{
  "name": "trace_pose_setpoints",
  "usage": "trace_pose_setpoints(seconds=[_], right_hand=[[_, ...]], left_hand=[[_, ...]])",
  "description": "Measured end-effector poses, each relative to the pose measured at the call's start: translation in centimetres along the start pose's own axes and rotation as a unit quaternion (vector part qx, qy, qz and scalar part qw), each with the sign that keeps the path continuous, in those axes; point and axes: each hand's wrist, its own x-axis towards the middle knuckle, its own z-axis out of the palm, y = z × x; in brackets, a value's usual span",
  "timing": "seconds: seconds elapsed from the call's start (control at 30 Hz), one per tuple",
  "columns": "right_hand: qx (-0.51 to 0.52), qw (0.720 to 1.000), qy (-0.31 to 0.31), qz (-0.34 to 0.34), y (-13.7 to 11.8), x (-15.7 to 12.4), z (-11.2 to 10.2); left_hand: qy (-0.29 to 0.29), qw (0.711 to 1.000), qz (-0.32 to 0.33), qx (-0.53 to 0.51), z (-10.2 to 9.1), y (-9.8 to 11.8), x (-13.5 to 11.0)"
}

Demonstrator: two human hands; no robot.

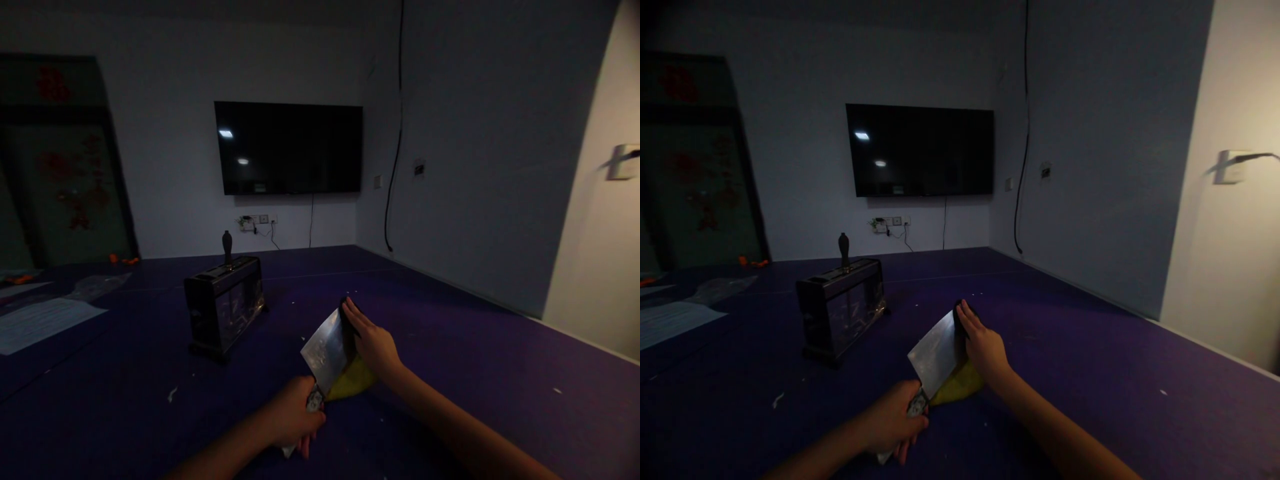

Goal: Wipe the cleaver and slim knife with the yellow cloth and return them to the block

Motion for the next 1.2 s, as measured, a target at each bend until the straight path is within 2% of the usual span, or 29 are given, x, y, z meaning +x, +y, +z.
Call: trace_pose_setpoints(seconds=[0.3,0.47,0.63,0.73,1.0,1.07,1.2], right_hand=[[-0.02,0.996,-0.066,-0.05,-2.0,-1.0,0.5],[-0.024,0.981,-0.117,-0.153,-3.9,-1.7,-0.1],[-0.009,0.946,-0.141,-0.291,-5.8,-2.5,-0.7],[-0.006,0.935,-0.146,-0.322,-6.2,-2.7,-0.7],[-0.011,0.936,-0.138,-0.323,-5.4,-2.3,-0.6],[-0.014,0.947,-0.139,-0.29,-4.9,-2.1,-0.4],[-0.021,0.979,-0.12,-0.162,-3.1,-1.2,-0.3]], left_hand=[[0.021,0.999,0.003,-0.044,0.4,-1.0,0.4],[0.021,0.997,-0.007,-0.079,0.4,-1.0,0.5],[0.047,0.994,0.005,-0.101,0.6,-1.6,0.8],[0.052,0.993,0.016,-0.102,0.7,-2.0,1.0],[0.041,0.994,0.004,-0.098,0.5,-1.7,1.1],[0.035,0.994,0.002,-0.1,0.4,-1.6,0.9],[0.019,0.996,0.002,-0.088,0.3,-1.4,0.5]])
